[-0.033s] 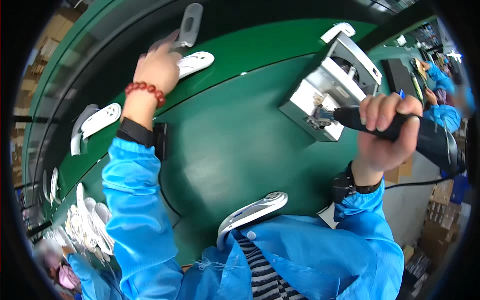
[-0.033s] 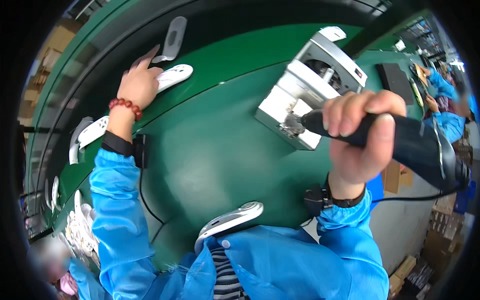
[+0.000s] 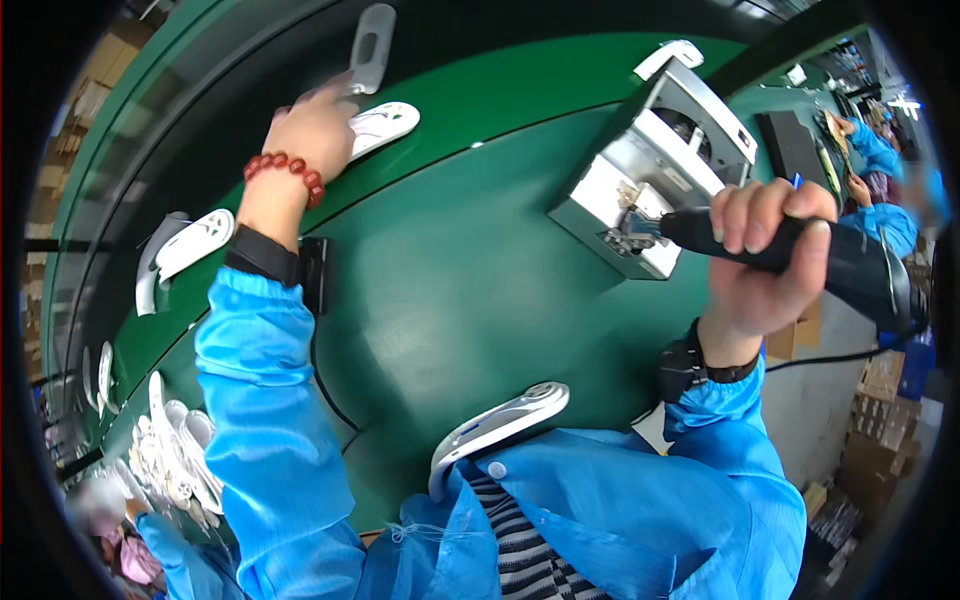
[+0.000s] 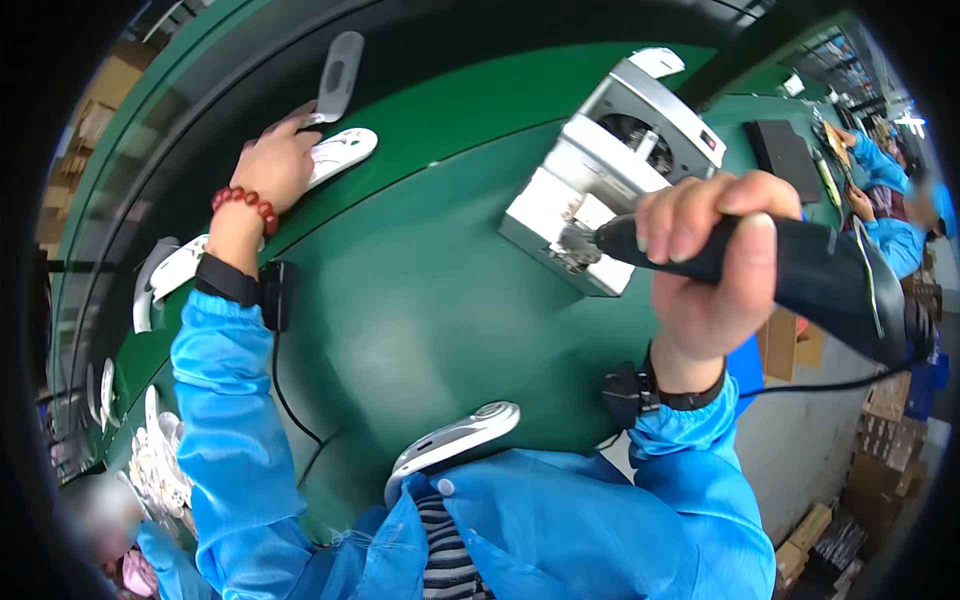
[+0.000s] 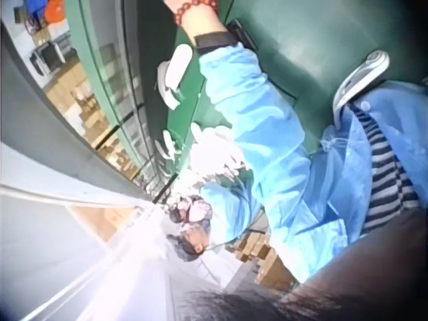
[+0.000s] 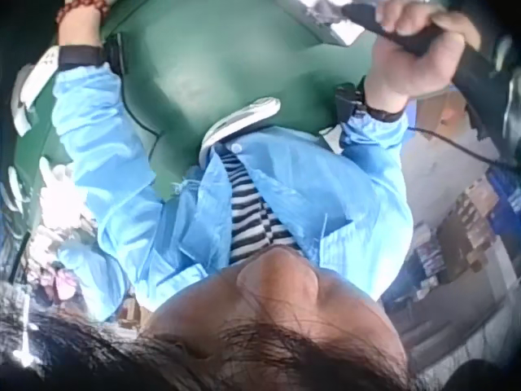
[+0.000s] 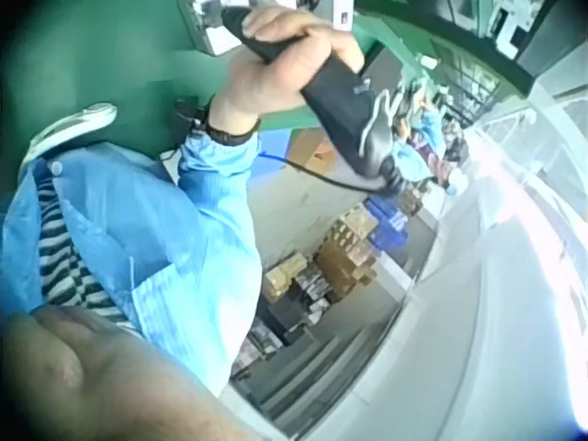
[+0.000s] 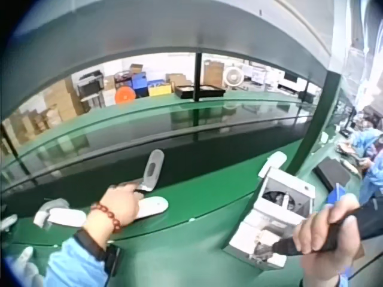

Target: The person is using an electric screwdriver to assemble small white plastic electronic components on a factory assembly line.

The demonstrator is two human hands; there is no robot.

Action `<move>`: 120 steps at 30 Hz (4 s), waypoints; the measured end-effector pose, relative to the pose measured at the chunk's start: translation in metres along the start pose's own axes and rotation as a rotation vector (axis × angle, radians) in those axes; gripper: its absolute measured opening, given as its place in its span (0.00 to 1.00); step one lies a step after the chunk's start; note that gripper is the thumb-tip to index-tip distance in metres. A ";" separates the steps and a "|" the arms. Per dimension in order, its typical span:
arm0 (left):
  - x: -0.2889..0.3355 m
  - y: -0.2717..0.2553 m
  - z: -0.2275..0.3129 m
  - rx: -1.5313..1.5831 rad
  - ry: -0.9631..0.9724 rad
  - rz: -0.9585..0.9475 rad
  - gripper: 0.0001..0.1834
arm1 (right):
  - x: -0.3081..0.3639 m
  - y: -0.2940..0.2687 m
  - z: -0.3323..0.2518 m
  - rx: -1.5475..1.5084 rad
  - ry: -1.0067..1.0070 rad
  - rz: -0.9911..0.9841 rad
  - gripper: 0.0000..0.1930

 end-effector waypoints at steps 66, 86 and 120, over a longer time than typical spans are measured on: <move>0.209 -0.059 0.157 0.668 -0.181 0.147 0.30 | 0.059 0.106 0.086 -0.225 0.389 -0.123 0.10; 0.198 -0.059 0.155 0.599 -0.092 0.151 0.31 | 0.003 -0.008 0.015 -0.095 0.110 -0.011 0.12; 0.201 -0.055 0.145 0.687 -0.125 0.125 0.31 | 0.081 0.095 0.050 -0.275 0.399 -0.263 0.19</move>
Point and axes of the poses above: each hand's wrist, its own x-axis away from the middle knuckle, its own y-axis out of the palm, z = x × y, the point moved 7 cm from there along -x, towards the middle knuckle, and after that the axes turned 2 degrees about y, right-handed, at the moved point
